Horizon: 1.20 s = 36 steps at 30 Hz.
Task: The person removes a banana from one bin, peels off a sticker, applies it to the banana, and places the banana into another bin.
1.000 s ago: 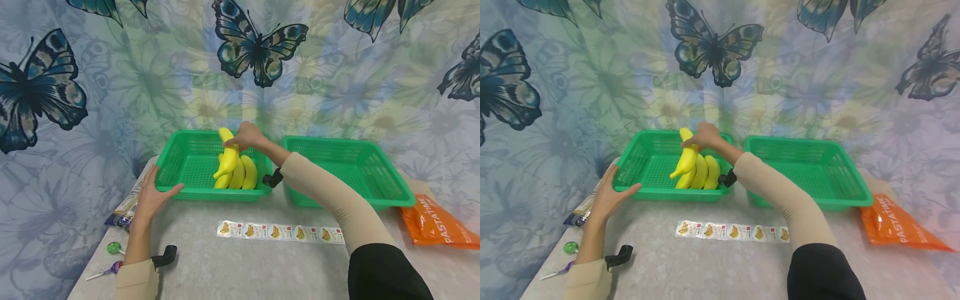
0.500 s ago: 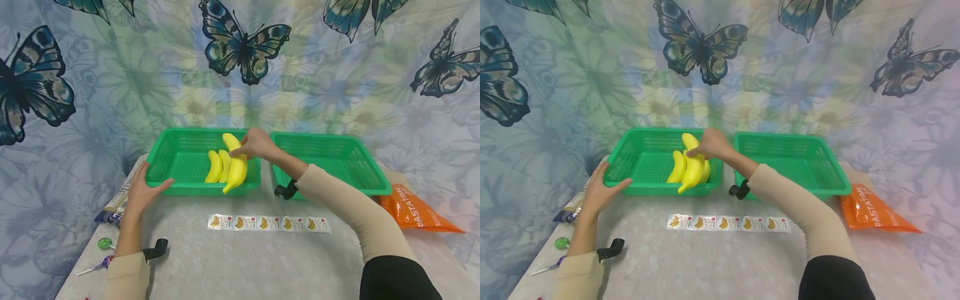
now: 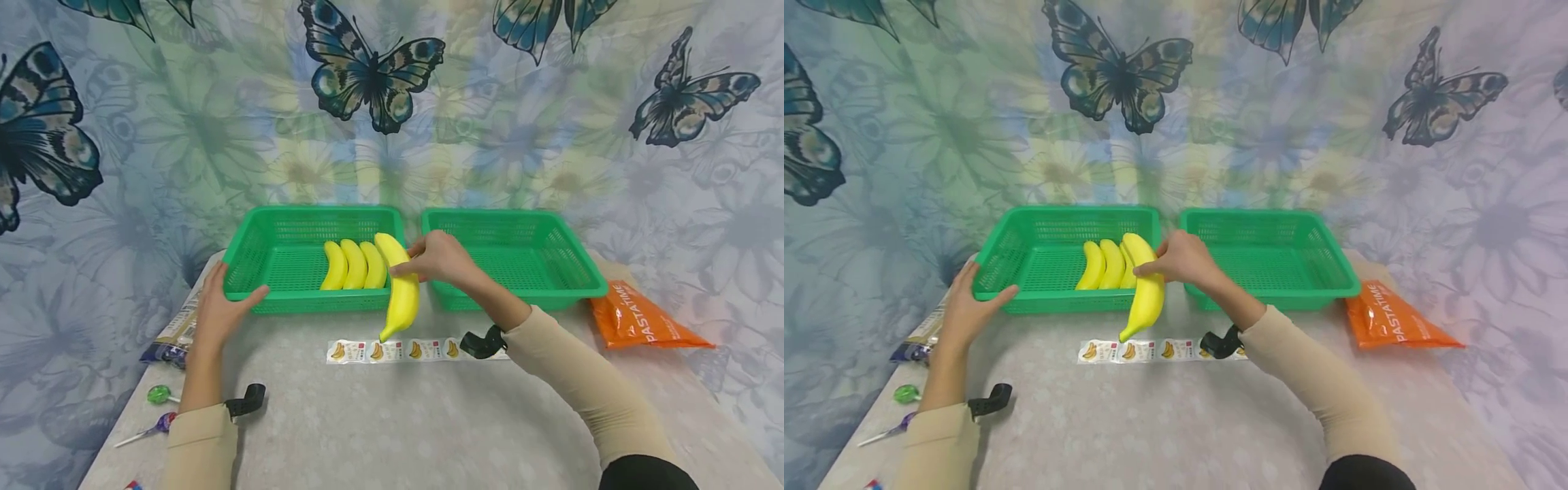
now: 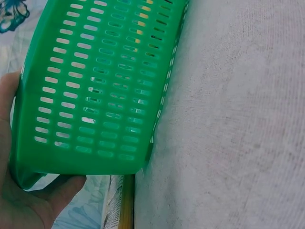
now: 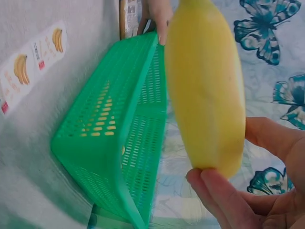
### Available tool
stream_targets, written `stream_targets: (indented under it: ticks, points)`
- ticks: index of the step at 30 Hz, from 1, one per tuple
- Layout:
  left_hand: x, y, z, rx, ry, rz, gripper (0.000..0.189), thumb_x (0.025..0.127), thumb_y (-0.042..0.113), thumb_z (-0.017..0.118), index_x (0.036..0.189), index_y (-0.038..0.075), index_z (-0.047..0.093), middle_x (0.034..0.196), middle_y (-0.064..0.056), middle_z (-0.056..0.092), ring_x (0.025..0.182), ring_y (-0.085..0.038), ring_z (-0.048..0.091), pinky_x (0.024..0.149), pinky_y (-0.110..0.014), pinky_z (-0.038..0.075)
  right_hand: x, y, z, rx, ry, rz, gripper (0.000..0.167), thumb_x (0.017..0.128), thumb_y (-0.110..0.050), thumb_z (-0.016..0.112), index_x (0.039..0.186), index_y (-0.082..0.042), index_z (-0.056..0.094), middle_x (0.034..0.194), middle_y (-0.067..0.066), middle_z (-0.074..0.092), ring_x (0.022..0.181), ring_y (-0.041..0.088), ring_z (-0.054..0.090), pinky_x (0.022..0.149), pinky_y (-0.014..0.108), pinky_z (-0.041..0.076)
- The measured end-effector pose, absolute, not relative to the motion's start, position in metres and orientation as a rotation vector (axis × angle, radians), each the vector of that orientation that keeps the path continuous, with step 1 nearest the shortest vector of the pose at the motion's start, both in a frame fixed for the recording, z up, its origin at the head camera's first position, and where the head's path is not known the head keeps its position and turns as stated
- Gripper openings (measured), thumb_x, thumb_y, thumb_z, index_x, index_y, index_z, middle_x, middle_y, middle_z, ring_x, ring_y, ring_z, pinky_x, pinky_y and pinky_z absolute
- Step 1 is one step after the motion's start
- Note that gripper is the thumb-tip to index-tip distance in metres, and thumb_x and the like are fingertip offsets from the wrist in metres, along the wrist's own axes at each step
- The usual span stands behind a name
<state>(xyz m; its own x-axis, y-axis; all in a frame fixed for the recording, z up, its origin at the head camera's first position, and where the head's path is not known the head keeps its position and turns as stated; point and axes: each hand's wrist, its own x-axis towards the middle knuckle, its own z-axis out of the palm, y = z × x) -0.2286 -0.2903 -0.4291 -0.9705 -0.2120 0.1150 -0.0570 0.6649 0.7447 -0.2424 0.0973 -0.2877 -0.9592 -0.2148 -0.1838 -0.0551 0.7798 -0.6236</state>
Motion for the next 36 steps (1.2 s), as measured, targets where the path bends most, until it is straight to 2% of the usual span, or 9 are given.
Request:
stream_targets:
  ticks: [2,7,13,17,21,27,36]
  points:
    - [-0.229,-0.291,-0.429,0.22,-2.687,-1.188,0.104,0.085,0.058,0.065,0.159,0.013,0.006,0.166,-0.011,-0.001,0.149,-0.047,0.006,0.109,-0.075,0.017,-0.233,0.103,-0.292,-0.199,2.737,-0.971,0.052,0.072,-0.047,0.083,0.111,-0.013,0.074,0.099,0.001,0.075,0.07,0.015,0.071,0.068,0.029,0.054]
    - [-0.23,-0.29,-0.429,0.211,-2.683,-1.185,0.103,0.086,0.056,0.066,0.158,0.011,0.007,0.166,-0.013,0.0,0.149,-0.047,0.006,0.11,-0.074,0.017,-0.211,0.116,-0.307,-0.199,2.836,-0.964,0.058,0.072,-0.048,0.082,0.114,-0.009,0.072,0.094,0.003,0.075,0.076,0.015,0.067,0.061,0.027,0.051]
    - [-0.232,-0.291,-0.428,0.213,-2.689,-1.175,0.104,0.086,0.057,0.065,0.158,0.012,0.006,0.165,-0.014,-0.001,0.149,-0.047,0.006,0.109,-0.075,0.017,-0.182,0.124,-0.332,-0.127,2.89,-1.012,0.056,0.07,-0.048,0.083,0.111,-0.01,0.073,0.092,0.003,0.074,0.08,0.017,0.064,0.059,0.026,0.048]
    - [-0.232,-0.292,-0.428,0.217,-2.686,-1.178,0.103,0.086,0.057,0.065,0.158,0.012,0.006,0.166,-0.013,-0.001,0.149,-0.047,0.005,0.109,-0.075,0.017,-0.163,0.126,-0.352,-0.099,2.883,-1.027,0.057,0.068,-0.046,0.084,0.11,-0.011,0.073,0.091,0.002,0.073,0.077,0.015,0.062,0.058,0.025,0.048]
    - [-0.232,-0.29,-0.431,0.216,-2.686,-1.193,0.103,0.086,0.056,0.065,0.158,0.013,0.006,0.166,-0.013,-0.001,0.149,-0.047,0.006,0.11,-0.074,0.017,-0.147,0.132,-0.374,-0.095,2.888,-1.014,0.053,0.064,-0.043,0.087,0.102,-0.009,0.076,0.084,0.0,0.072,0.073,0.013,0.059,0.057,0.024,0.046]
    - [-0.232,-0.29,-0.432,0.221,-2.677,-1.197,0.103,0.086,0.056,0.065,0.158,0.012,0.006,0.165,-0.013,-0.001,0.149,-0.047,0.006,0.109,-0.075,0.018,-0.134,0.137,-0.398,-0.07,2.88,-0.992,0.046,0.062,-0.039,0.087,0.096,-0.01,0.076,0.077,-0.004,0.069,0.071,0.01,0.057,0.061,0.024,0.043]
    - [-0.232,-0.29,-0.432,0.238,-2.679,-1.196,0.104,0.085,0.056,0.066,0.158,0.013,0.006,0.165,-0.013,-0.001,0.149,-0.048,0.006,0.108,-0.075,0.019,-0.12,0.142,-0.423,-0.061,2.815,-0.97,0.049,0.062,-0.04,0.088,0.096,-0.008,0.075,0.076,-0.005,0.066,0.069,0.009,0.056,0.06,0.023,0.045]
